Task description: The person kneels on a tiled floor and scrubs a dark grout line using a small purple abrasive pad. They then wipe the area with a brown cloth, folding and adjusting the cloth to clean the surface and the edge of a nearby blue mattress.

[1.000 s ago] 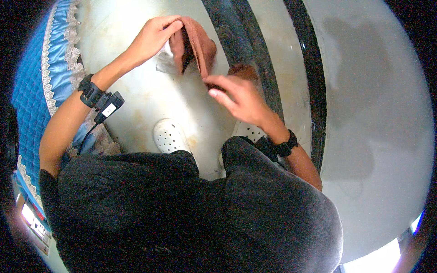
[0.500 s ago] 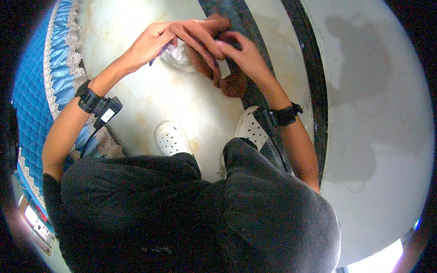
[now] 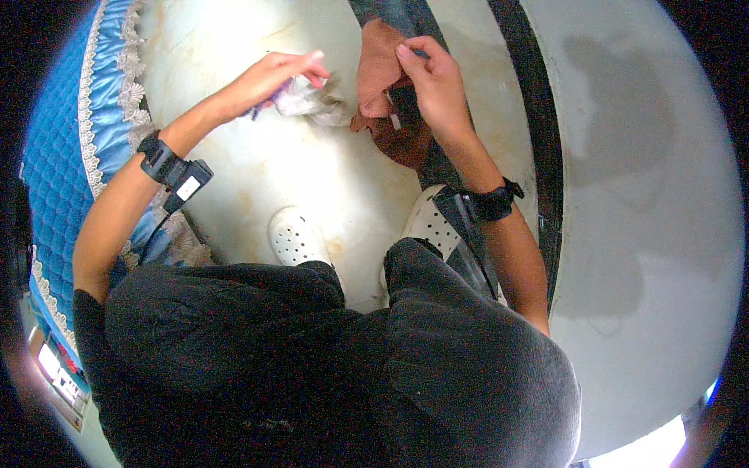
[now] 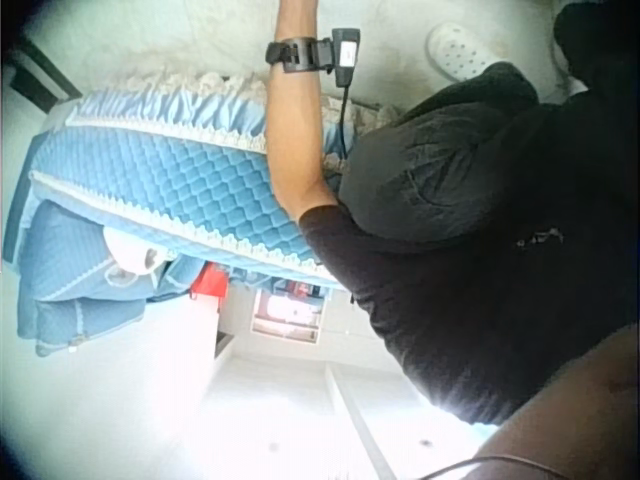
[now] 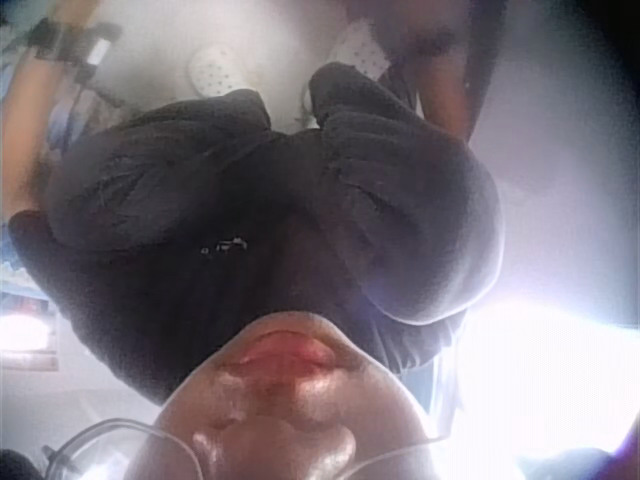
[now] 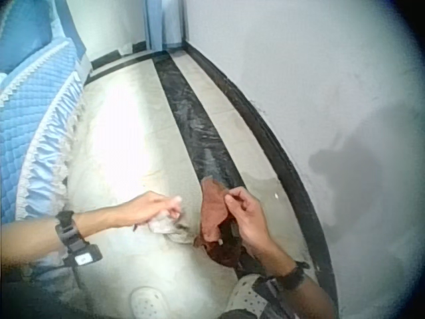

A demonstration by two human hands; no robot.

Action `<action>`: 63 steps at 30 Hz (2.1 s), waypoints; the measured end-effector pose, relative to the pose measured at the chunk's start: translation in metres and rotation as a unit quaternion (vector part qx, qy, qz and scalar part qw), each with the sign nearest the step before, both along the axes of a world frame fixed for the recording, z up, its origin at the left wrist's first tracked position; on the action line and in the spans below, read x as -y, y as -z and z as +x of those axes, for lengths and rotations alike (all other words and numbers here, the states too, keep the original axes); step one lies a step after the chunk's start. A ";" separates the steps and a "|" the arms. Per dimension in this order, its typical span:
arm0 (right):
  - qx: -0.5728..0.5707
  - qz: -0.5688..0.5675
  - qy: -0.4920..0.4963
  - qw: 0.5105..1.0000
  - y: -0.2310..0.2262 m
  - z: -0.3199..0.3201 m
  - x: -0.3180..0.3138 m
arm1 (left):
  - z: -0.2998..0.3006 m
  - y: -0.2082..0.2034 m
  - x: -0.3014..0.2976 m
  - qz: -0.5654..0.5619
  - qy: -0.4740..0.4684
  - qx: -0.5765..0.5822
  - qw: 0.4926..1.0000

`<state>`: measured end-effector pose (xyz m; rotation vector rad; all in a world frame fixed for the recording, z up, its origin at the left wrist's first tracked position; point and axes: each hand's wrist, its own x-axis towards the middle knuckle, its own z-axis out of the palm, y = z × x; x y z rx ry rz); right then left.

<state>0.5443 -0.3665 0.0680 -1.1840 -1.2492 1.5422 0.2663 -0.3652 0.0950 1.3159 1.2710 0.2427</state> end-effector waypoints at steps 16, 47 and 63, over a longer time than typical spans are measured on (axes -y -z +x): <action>-0.199 -0.125 -0.109 0.966 -0.035 -0.015 0.011 | 0.009 -0.010 0.027 -0.182 0.079 0.124 0.972; -0.098 0.154 0.068 0.981 -0.097 0.032 0.011 | 0.046 -0.130 -0.017 0.203 -0.008 0.157 0.966; 0.548 0.333 0.064 0.765 0.044 0.064 -0.013 | -0.035 0.027 0.009 0.316 0.128 -0.215 0.915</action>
